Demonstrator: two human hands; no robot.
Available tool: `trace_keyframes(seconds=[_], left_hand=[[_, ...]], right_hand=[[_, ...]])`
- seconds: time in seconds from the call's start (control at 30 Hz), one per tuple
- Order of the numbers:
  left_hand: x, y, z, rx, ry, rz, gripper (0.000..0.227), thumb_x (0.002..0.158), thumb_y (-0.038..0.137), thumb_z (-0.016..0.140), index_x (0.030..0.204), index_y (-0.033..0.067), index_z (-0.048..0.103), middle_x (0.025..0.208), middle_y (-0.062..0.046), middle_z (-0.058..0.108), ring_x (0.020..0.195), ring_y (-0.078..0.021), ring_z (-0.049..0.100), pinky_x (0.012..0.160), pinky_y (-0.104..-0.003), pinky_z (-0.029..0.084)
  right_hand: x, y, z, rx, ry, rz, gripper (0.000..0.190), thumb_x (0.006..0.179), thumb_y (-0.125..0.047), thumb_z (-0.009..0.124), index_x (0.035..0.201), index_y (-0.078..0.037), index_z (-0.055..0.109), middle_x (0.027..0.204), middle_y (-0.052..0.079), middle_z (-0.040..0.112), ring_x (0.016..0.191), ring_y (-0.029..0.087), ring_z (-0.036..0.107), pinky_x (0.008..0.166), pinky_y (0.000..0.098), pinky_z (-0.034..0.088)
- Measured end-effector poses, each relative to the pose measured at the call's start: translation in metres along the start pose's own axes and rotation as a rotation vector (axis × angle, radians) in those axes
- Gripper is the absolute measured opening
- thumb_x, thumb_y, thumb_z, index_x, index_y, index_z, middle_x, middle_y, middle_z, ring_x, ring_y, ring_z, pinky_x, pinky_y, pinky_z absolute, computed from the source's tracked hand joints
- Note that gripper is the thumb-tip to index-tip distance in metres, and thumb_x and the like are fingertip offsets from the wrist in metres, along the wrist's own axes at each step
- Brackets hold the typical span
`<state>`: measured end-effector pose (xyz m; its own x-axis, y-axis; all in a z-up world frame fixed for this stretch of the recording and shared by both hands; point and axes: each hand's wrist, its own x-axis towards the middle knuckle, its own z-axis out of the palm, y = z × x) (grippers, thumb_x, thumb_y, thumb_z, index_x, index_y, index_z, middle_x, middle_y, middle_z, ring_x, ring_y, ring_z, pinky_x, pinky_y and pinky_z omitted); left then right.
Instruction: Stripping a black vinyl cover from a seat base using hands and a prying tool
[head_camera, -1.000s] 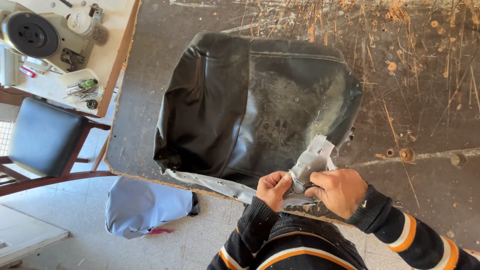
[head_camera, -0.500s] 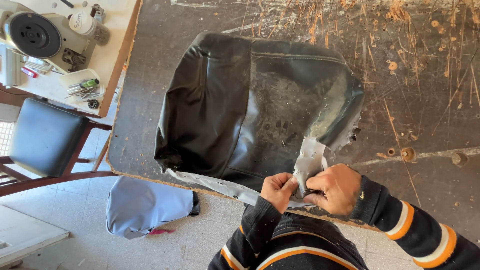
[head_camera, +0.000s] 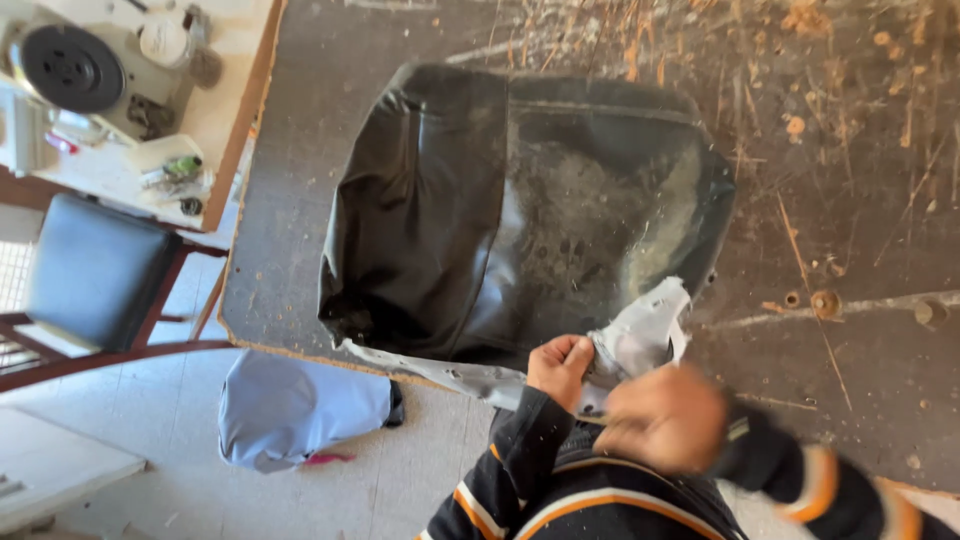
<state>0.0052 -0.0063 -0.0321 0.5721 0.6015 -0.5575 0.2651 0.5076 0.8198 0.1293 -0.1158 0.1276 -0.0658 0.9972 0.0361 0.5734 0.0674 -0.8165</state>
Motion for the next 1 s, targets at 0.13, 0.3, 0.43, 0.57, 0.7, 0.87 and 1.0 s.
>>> trace_keyframes(seconds=[0.13, 0.3, 0.43, 0.57, 0.7, 0.87, 1.0], left_hand=[[0.005, 0.010, -0.008, -0.174, -0.065, 0.014, 0.020, 0.097, 0.016, 0.067, 0.079, 0.0065, 0.071, 0.062, 0.006, 0.052, 0.058, -0.0041, 0.039, 0.053, -0.022, 0.029], [0.003, 0.010, -0.010, -0.157, -0.049, 0.007, 0.020, 0.096, 0.019, 0.069, 0.082, 0.0063, 0.073, 0.063, 0.007, 0.053, 0.059, -0.0040, 0.040, 0.054, -0.022, 0.031], [0.001, 0.020, -0.012, -0.080, -0.068, 0.087, 0.019, 0.096, 0.020, 0.070, 0.080, 0.0084, 0.071, 0.066, 0.008, 0.054, 0.063, -0.0032, 0.042, 0.058, -0.022, 0.033], [-0.004, 0.034, -0.012, -0.045, -0.068, 0.093, 0.018, 0.095, 0.022, 0.072, 0.084, 0.0087, 0.075, 0.066, 0.008, 0.056, 0.062, -0.0033, 0.043, 0.056, -0.022, 0.034], [-0.005, 0.029, -0.016, -0.050, -0.109, 0.128, 0.023, 0.094, 0.028, 0.074, 0.092, 0.0057, 0.078, 0.078, 0.005, 0.068, 0.072, -0.0049, 0.055, 0.065, -0.023, 0.046], [-0.013, 0.044, -0.011, -0.023, -0.129, 0.227, 0.021, 0.098, 0.024, 0.071, 0.084, 0.0081, 0.072, 0.073, 0.008, 0.060, 0.070, -0.0034, 0.048, 0.063, -0.021, 0.040], [-0.011, 0.049, -0.007, -0.055, -0.072, 0.199, 0.019, 0.097, 0.022, 0.072, 0.085, 0.0083, 0.074, 0.069, 0.008, 0.056, 0.064, -0.0037, 0.042, 0.058, -0.022, 0.034]], right_hand=[[-0.059, 0.072, -0.021, -0.242, 0.244, 0.397, 0.035, 0.084, -0.050, 0.068, 0.067, -0.019, 0.067, 0.053, -0.005, 0.059, 0.041, 0.012, 0.053, 0.043, 0.0309, 0.045], [-0.111, 0.150, 0.004, -0.465, 0.233, 0.925, 0.040, 0.092, -0.056, 0.058, 0.087, -0.019, 0.072, 0.079, 0.007, 0.077, 0.075, 0.033, 0.074, 0.074, 0.0433, 0.056], [-0.086, 0.120, 0.007, -0.461, 0.524, 0.746, 0.037, 0.092, -0.033, 0.068, 0.122, -0.011, 0.068, 0.117, 0.018, 0.073, 0.103, 0.036, 0.071, 0.092, 0.0485, 0.058], [-0.013, -0.001, -0.007, -0.308, 0.768, 0.232, 0.012, 0.086, -0.019, 0.080, 0.097, -0.015, 0.078, 0.100, 0.005, 0.076, 0.085, 0.018, 0.072, 0.081, 0.0300, 0.055], [0.020, -0.002, 0.014, -0.349, 0.753, 0.195, 0.022, 0.085, -0.027, 0.082, 0.098, -0.011, 0.074, 0.096, 0.001, 0.073, 0.088, 0.020, 0.069, 0.084, 0.0325, 0.054], [0.029, 0.001, 0.017, -0.302, 0.819, 0.242, 0.008, 0.084, -0.013, 0.079, 0.077, -0.013, 0.075, 0.080, 0.001, 0.072, 0.073, 0.020, 0.066, 0.071, 0.0326, 0.052], [0.023, 0.015, 0.005, 0.156, 0.771, 0.442, 0.011, 0.072, -0.004, 0.085, 0.067, -0.010, 0.077, 0.073, -0.001, 0.075, 0.068, 0.011, 0.068, 0.069, 0.0234, 0.054]])
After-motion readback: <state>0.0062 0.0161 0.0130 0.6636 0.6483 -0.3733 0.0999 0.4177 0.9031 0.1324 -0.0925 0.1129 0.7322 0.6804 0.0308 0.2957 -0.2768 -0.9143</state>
